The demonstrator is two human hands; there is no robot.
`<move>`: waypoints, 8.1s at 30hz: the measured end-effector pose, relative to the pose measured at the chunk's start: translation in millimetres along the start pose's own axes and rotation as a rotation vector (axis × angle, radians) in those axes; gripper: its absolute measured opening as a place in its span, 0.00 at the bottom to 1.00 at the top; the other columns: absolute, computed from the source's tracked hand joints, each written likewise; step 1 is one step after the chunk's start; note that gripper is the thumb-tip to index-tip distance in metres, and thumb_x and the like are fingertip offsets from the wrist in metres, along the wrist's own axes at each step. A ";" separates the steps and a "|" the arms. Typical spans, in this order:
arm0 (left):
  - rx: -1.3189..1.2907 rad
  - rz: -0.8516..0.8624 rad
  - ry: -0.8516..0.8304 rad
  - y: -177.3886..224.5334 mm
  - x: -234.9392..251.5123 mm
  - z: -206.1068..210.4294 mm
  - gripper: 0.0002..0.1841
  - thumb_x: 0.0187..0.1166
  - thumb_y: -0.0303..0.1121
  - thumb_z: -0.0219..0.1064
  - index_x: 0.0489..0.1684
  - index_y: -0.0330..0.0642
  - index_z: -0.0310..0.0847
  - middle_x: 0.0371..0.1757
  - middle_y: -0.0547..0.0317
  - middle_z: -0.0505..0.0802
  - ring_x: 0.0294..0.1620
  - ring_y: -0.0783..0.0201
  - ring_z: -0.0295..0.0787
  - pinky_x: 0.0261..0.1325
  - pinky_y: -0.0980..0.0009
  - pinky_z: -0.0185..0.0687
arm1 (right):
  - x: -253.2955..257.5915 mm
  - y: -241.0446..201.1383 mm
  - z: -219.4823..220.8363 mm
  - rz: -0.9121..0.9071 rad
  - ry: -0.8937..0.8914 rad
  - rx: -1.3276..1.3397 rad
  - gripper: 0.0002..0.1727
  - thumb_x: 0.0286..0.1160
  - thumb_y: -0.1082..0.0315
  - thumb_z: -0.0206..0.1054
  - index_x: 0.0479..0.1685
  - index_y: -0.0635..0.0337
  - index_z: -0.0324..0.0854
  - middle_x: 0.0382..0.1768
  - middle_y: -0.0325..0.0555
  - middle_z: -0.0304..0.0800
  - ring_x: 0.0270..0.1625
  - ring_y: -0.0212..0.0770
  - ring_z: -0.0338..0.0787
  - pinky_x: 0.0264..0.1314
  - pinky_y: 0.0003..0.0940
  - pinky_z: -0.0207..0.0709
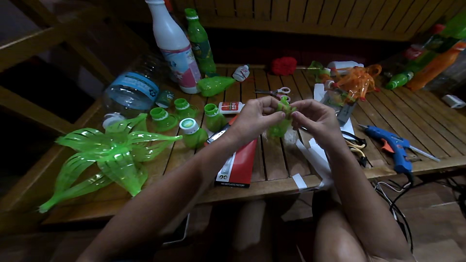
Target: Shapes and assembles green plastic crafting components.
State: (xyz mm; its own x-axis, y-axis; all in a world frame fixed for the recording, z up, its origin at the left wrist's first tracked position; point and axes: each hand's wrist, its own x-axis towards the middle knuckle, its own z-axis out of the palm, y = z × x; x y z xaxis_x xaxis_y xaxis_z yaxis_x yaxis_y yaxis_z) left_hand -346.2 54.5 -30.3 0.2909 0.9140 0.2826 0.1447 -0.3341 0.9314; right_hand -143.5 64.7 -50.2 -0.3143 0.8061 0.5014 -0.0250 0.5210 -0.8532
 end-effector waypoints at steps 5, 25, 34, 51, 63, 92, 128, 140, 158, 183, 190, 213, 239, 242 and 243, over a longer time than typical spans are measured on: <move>0.031 0.000 0.017 0.4 -0.1 -0.3 0.06 0.79 0.24 0.70 0.49 0.37 0.84 0.38 0.64 0.94 0.37 0.79 0.90 0.45 0.81 0.86 | 0.1 -0.5 0.1 0.014 -0.010 0.017 0.11 0.76 0.79 0.66 0.54 0.65 0.83 0.40 0.35 0.92 0.35 0.25 0.91 0.40 0.23 0.89; 0.004 0.074 -0.013 -4.3 -0.4 0.4 0.04 0.76 0.22 0.72 0.44 0.34 0.88 0.36 0.62 0.95 0.38 0.78 0.91 0.47 0.81 0.88 | -2.9 0.2 4.9 -0.066 0.060 -0.138 0.09 0.73 0.77 0.71 0.49 0.62 0.86 0.37 0.34 0.87 0.34 0.20 0.84 0.37 0.14 0.80; 0.019 0.054 -0.006 -0.8 -0.1 -2.0 0.07 0.83 0.26 0.65 0.51 0.37 0.86 0.39 0.64 0.95 0.39 0.79 0.91 0.48 0.80 0.87 | -2.2 4.6 1.8 -0.133 0.032 -0.178 0.07 0.74 0.76 0.70 0.47 0.63 0.85 0.41 0.34 0.89 0.40 0.19 0.86 0.47 0.17 0.81; -0.015 0.081 0.066 -2.7 1.3 -1.7 0.03 0.82 0.24 0.66 0.46 0.37 0.84 0.35 0.67 0.94 0.37 0.81 0.91 0.47 0.83 0.87 | -2.6 5.1 1.1 -0.167 -0.001 -0.149 0.07 0.73 0.77 0.70 0.46 0.63 0.85 0.43 0.33 0.90 0.41 0.19 0.87 0.48 0.17 0.83; 0.016 0.172 0.127 -7.9 0.8 1.7 0.06 0.79 0.25 0.70 0.48 0.36 0.85 0.39 0.65 0.94 0.38 0.79 0.91 0.48 0.82 0.88 | -2.0 8.0 1.8 -0.183 -0.011 -0.144 0.06 0.75 0.77 0.69 0.47 0.65 0.85 0.43 0.36 0.90 0.40 0.20 0.87 0.46 0.17 0.84; 0.076 0.243 0.150 -13.5 -0.6 7.0 0.10 0.81 0.26 0.69 0.55 0.33 0.86 0.46 0.60 0.95 0.43 0.78 0.93 0.52 0.80 0.89 | -2.8 2.4 0.7 -0.121 0.030 -0.087 0.07 0.76 0.78 0.69 0.49 0.62 0.84 0.37 0.30 0.89 0.34 0.17 0.85 0.39 0.14 0.83; -0.012 0.173 0.158 -11.7 1.4 4.6 0.09 0.82 0.25 0.68 0.53 0.33 0.88 0.43 0.61 0.96 0.42 0.77 0.93 0.52 0.78 0.90 | -2.1 4.6 -1.9 -0.112 0.027 -0.035 0.07 0.80 0.77 0.65 0.50 0.62 0.83 0.41 0.34 0.94 0.36 0.22 0.90 0.43 0.19 0.86; -0.050 0.128 0.180 -8.7 -0.4 6.7 0.09 0.79 0.23 0.70 0.52 0.32 0.89 0.45 0.59 0.96 0.43 0.74 0.94 0.53 0.75 0.91 | -2.0 4.3 -2.6 -0.120 0.029 -0.049 0.07 0.79 0.78 0.66 0.50 0.62 0.83 0.39 0.33 0.94 0.35 0.21 0.90 0.40 0.17 0.86; 0.285 0.361 0.248 -14.9 -6.8 15.1 0.12 0.79 0.25 0.71 0.57 0.32 0.90 0.50 0.51 0.94 0.49 0.71 0.94 0.56 0.78 0.89 | -2.4 1.2 -2.1 -0.103 0.039 -0.043 0.06 0.79 0.77 0.66 0.50 0.62 0.83 0.37 0.33 0.94 0.35 0.21 0.90 0.41 0.18 0.86; 0.381 0.481 0.297 -20.6 -5.4 20.6 0.11 0.84 0.28 0.65 0.56 0.33 0.89 0.53 0.50 0.92 0.51 0.71 0.90 0.54 0.80 0.86 | -3.6 -6.0 -1.9 -0.017 0.130 -0.068 0.06 0.80 0.76 0.67 0.51 0.61 0.84 0.36 0.32 0.94 0.32 0.20 0.89 0.38 0.17 0.85; 0.184 0.146 0.138 -7.1 -12.6 22.9 0.12 0.78 0.31 0.73 0.55 0.38 0.84 0.44 0.60 0.91 0.39 0.76 0.88 0.43 0.80 0.84 | -2.8 -1.7 -2.5 -0.060 0.123 -0.060 0.07 0.79 0.76 0.67 0.51 0.62 0.84 0.37 0.32 0.92 0.34 0.21 0.90 0.39 0.18 0.86; 0.049 0.160 0.237 -16.4 -6.6 21.6 0.05 0.79 0.27 0.71 0.45 0.37 0.84 0.37 0.63 0.92 0.28 0.77 0.88 0.34 0.81 0.87 | -1.5 -1.0 3.1 0.003 0.067 -0.056 0.12 0.75 0.78 0.70 0.56 0.64 0.82 0.44 0.35 0.91 0.43 0.22 0.90 0.49 0.18 0.85; 0.060 0.095 0.158 -9.1 -8.2 20.1 0.05 0.83 0.27 0.67 0.47 0.35 0.86 0.37 0.61 0.93 0.31 0.76 0.91 0.37 0.80 0.89 | -1.1 3.7 -0.2 0.043 0.024 -0.117 0.04 0.80 0.72 0.67 0.47 0.60 0.82 0.37 0.34 0.87 0.38 0.22 0.87 0.43 0.19 0.84; 0.042 0.096 0.176 -10.1 -7.0 20.9 0.05 0.82 0.26 0.68 0.47 0.35 0.85 0.36 0.61 0.93 0.30 0.76 0.90 0.36 0.81 0.88 | -1.2 3.2 0.0 0.043 0.021 -0.116 0.03 0.80 0.72 0.66 0.46 0.60 0.82 0.37 0.33 0.87 0.38 0.21 0.87 0.43 0.19 0.83; 0.039 0.098 0.181 -10.6 -6.7 21.1 0.05 0.82 0.26 0.68 0.47 0.34 0.85 0.36 0.61 0.93 0.30 0.76 0.91 0.36 0.81 0.89 | -1.3 3.3 0.0 0.042 0.021 -0.116 0.03 0.80 0.72 0.66 0.46 0.60 0.82 0.37 0.33 0.87 0.38 0.21 0.87 0.43 0.18 0.83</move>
State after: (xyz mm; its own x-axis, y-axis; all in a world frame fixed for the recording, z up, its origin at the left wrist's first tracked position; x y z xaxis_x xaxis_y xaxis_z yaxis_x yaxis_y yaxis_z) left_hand -329.8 47.0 -46.9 0.1315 0.9021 0.4111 0.1619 -0.4287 0.8888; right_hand -143.2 65.5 -53.7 -0.2930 0.8329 0.4694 0.0986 0.5146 -0.8517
